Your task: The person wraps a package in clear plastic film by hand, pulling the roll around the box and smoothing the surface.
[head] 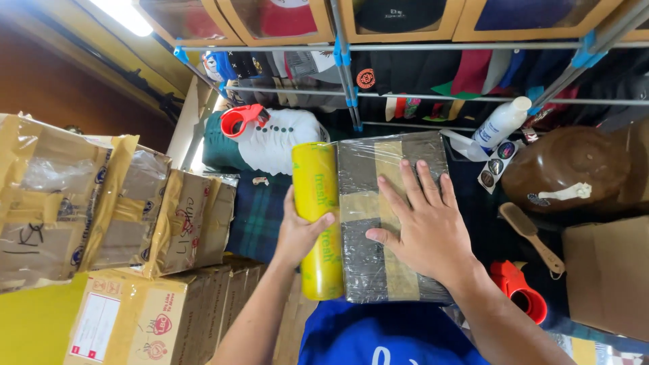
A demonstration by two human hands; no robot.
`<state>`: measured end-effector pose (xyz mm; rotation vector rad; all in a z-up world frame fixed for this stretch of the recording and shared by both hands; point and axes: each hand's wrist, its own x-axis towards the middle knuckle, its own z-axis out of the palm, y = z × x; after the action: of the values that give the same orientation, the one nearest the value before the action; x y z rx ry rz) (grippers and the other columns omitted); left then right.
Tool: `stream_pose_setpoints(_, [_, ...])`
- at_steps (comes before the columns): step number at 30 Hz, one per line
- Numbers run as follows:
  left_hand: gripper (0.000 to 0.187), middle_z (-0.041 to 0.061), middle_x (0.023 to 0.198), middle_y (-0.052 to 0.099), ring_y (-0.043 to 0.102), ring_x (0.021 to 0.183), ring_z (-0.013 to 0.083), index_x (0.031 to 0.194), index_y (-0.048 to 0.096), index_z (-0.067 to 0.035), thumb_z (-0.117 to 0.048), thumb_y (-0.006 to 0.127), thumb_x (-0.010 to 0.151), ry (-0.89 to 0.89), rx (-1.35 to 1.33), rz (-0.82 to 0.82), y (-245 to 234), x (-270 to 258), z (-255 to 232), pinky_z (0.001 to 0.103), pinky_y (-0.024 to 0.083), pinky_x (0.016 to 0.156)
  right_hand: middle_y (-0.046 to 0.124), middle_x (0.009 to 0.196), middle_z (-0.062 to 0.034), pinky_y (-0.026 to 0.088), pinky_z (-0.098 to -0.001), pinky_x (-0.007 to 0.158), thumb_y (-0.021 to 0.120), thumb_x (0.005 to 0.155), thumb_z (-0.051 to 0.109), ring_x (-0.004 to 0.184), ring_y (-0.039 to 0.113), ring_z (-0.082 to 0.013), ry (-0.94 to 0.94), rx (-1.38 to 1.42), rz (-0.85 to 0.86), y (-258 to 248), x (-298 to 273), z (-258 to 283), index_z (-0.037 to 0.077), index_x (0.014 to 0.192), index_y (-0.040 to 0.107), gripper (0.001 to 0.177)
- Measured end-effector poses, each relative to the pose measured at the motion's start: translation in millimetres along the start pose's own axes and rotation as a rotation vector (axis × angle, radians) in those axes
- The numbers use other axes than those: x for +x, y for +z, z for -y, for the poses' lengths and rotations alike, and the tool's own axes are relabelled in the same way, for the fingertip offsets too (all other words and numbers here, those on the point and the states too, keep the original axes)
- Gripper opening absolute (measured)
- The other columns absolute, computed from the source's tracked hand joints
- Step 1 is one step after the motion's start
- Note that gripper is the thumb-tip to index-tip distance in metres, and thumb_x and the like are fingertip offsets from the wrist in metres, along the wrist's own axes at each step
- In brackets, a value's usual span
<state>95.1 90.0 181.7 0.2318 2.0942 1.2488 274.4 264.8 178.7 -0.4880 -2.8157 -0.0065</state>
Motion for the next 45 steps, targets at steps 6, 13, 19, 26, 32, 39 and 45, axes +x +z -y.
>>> stream_pose_setpoints(6, [0.093, 0.013, 0.139, 0.055, 0.067, 0.111, 0.0253, 0.160, 0.015, -0.025, -0.049, 0.065, 0.086, 0.212, -0.527, 0.479, 0, 23, 39, 0.039, 0.059, 0.091, 0.037, 0.165, -0.0192, 0.031, -0.0613, 0.119, 0.034, 0.091, 0.080, 0.154, 0.033, -0.0392, 0.010, 0.013, -0.048, -13, -3, 0, 0.025, 0.158, 0.044, 0.086])
stream_pose_setpoints(13, [0.071, 0.016, 0.119, 0.073, 0.074, 0.099, 0.0273, 0.131, 0.062, -0.001, -0.044, 0.082, 0.078, -0.064, -0.824, 0.683, 15, 59, 94, 0.041, 0.062, 0.088, 0.018, 0.170, -0.0199, 0.003, -0.0573, 0.125, 0.010, 0.091, 0.082, 0.158, 0.009, -0.0371, 0.152, 0.271, 0.182, -23, -2, -20, 0.024, 0.157, 0.038, 0.092])
stream_pose_setpoints(19, [0.064, 0.013, 0.117, 0.074, 0.072, 0.097, 0.0220, 0.127, 0.064, -0.002, -0.032, 0.085, 0.075, 0.017, -0.746, 0.681, 47, 35, 35, 0.037, 0.060, 0.087, 0.010, 0.170, -0.0226, 0.011, -0.0621, 0.118, 0.035, 0.084, 0.075, 0.159, 0.001, -0.0383, 0.535, 0.436, 0.301, -64, 28, 22, 0.014, 0.163, 0.021, 0.100])
stream_pose_setpoints(26, [0.070, 0.013, 0.120, 0.071, 0.070, 0.104, 0.0251, 0.128, 0.055, -0.005, -0.029, 0.079, 0.067, -0.208, -0.603, 0.746, 72, 37, 5, 0.036, 0.057, 0.091, -0.013, 0.173, -0.0019, 0.000, -0.0555, 0.123, 0.033, 0.095, 0.057, 0.158, -0.015, -0.0246, 0.848, 0.378, 0.454, -76, 28, 6, 0.034, 0.165, 0.003, 0.079])
stream_pose_setpoints(32, [0.068, 0.016, 0.118, 0.074, 0.073, 0.104, 0.0292, 0.122, 0.065, -0.002, -0.029, 0.084, 0.062, -0.123, -0.550, 0.793, 61, 25, -21, 0.041, 0.060, 0.093, -0.005, 0.175, -0.0010, 0.006, -0.0498, 0.125, 0.037, 0.100, 0.046, 0.160, -0.008, -0.0260, 0.922, 0.441, 0.384, -75, 19, -8, 0.034, 0.165, 0.013, 0.070])
stream_pose_setpoints(39, [0.094, 0.010, 0.129, 0.063, 0.071, 0.112, 0.0232, 0.134, 0.040, -0.011, -0.036, 0.087, 0.056, -0.318, -0.087, 0.313, 38, 15, -32, 0.037, 0.060, 0.092, -0.008, 0.175, -0.0005, -0.001, -0.0537, 0.124, 0.031, 0.103, 0.043, 0.160, -0.013, -0.0243, 0.896, 0.498, 0.391, -72, 17, -5, 0.035, 0.164, 0.014, 0.064])
stream_pose_setpoints(45, [0.129, 0.009, 0.150, 0.049, 0.060, 0.129, 0.0236, 0.155, 0.028, -0.011, -0.060, 0.083, 0.050, -0.144, 0.057, 0.203, 48, 41, 22, 0.039, 0.056, 0.100, -0.017, 0.173, -0.0030, -0.007, -0.0557, 0.124, 0.034, 0.103, 0.043, 0.158, -0.018, -0.0263, 0.889, 0.453, 0.455, -76, 30, 16, 0.038, 0.164, 0.009, 0.067])
